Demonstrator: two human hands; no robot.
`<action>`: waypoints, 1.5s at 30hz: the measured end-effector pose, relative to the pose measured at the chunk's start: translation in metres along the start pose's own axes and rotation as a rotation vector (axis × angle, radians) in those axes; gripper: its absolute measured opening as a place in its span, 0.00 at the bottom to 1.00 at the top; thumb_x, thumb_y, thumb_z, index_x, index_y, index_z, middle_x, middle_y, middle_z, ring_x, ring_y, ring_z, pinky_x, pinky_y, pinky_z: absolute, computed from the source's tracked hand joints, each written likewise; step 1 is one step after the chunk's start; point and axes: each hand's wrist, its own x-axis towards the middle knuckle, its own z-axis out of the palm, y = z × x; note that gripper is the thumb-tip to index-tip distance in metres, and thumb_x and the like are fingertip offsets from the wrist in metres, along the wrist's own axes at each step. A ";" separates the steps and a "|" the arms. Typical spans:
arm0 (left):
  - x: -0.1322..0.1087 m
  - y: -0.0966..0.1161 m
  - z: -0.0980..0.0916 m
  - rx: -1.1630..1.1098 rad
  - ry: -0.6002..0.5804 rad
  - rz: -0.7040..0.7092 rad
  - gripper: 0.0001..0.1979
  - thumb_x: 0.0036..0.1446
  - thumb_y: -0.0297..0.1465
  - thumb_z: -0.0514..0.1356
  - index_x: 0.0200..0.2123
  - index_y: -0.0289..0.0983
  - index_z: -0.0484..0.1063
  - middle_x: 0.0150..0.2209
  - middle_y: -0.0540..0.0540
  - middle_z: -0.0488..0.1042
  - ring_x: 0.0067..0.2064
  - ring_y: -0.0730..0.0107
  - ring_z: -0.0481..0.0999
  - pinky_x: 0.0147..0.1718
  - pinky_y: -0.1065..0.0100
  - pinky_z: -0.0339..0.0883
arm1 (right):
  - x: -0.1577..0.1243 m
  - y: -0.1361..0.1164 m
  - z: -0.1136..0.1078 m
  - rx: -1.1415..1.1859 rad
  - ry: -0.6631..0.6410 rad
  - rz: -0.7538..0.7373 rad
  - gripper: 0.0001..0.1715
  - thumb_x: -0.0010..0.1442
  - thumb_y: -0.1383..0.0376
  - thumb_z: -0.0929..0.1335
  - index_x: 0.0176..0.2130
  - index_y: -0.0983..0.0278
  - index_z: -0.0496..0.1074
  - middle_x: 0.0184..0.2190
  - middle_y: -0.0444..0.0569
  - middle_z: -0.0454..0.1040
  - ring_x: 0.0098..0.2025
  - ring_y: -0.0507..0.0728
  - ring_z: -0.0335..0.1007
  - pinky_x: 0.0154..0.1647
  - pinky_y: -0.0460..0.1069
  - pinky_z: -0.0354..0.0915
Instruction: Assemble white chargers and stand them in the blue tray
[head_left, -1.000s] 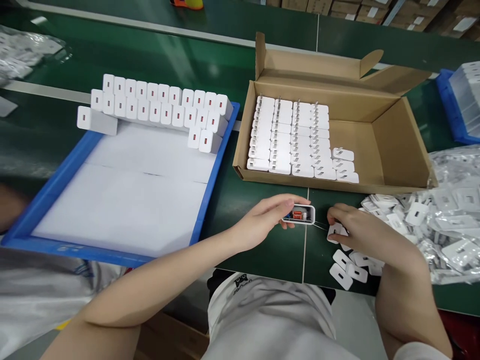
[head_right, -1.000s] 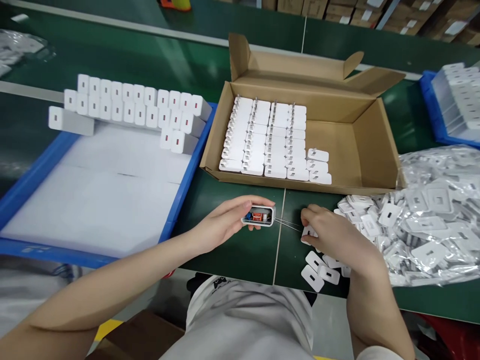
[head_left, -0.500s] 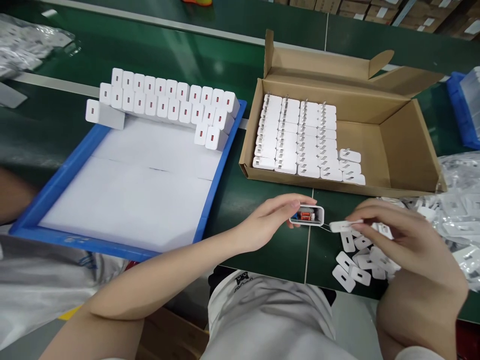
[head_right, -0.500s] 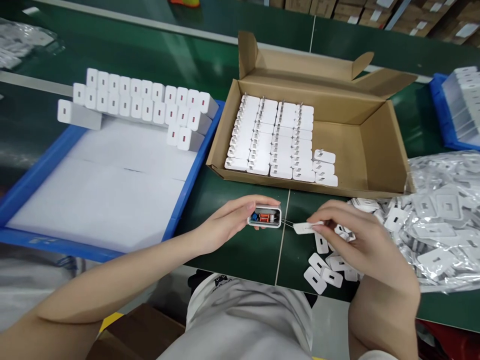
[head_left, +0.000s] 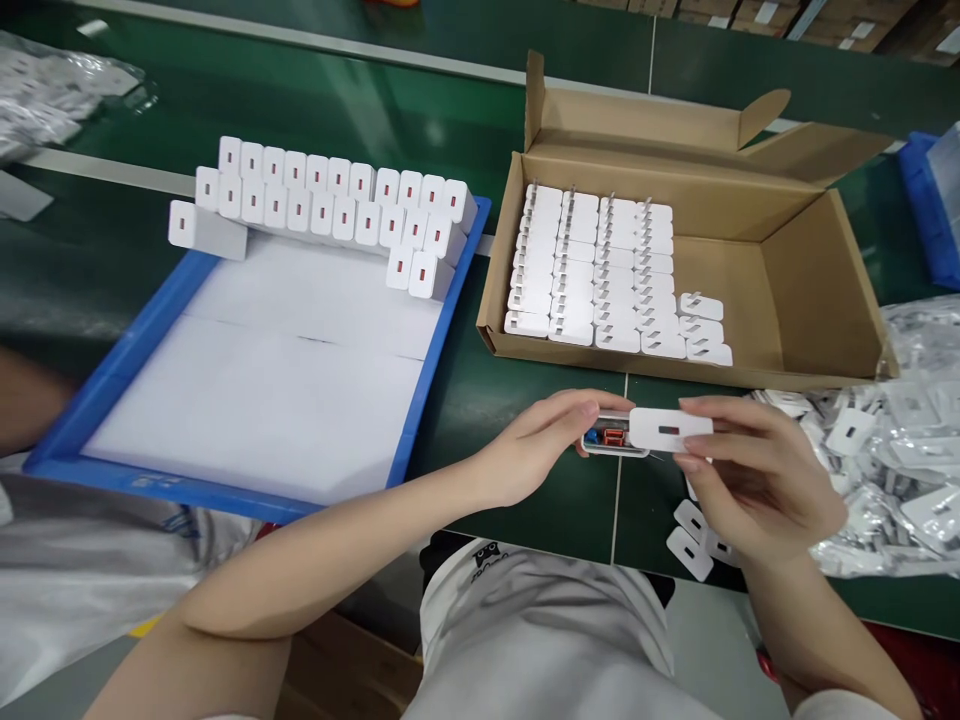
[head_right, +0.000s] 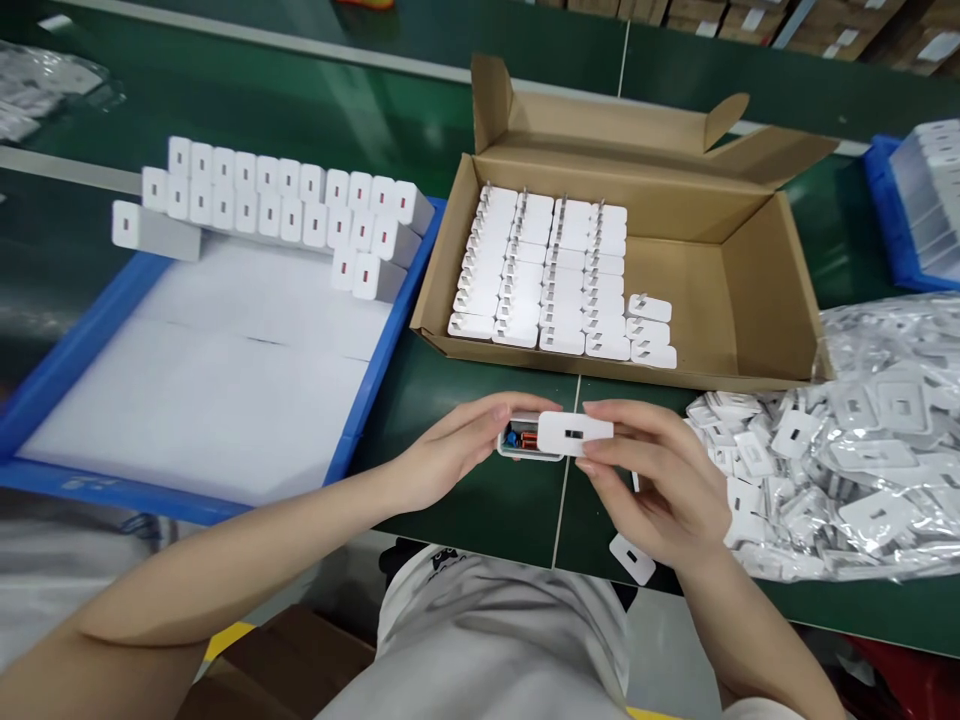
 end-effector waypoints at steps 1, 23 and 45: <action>0.000 0.000 0.000 0.009 0.001 0.001 0.24 0.67 0.45 0.50 0.54 0.36 0.71 0.56 0.39 0.71 0.55 0.57 0.70 0.48 0.63 0.65 | 0.000 0.000 0.000 0.003 -0.037 -0.025 0.19 0.53 0.76 0.73 0.44 0.60 0.76 0.44 0.52 0.78 0.42 0.62 0.77 0.30 0.53 0.74; -0.003 -0.001 -0.002 0.348 -0.003 0.187 0.21 0.70 0.41 0.48 0.57 0.37 0.68 0.57 0.40 0.69 0.59 0.61 0.66 0.58 0.61 0.60 | -0.003 -0.005 0.015 -0.062 -0.232 -0.145 0.31 0.53 0.81 0.71 0.55 0.65 0.72 0.46 0.59 0.75 0.47 0.65 0.73 0.40 0.59 0.74; -0.006 -0.002 -0.004 0.449 -0.040 0.290 0.19 0.70 0.36 0.46 0.58 0.39 0.66 0.54 0.40 0.68 0.56 0.64 0.66 0.56 0.62 0.60 | -0.003 -0.007 0.017 0.583 -0.337 0.764 0.16 0.63 0.62 0.69 0.51 0.58 0.68 0.37 0.48 0.71 0.37 0.55 0.70 0.37 0.49 0.71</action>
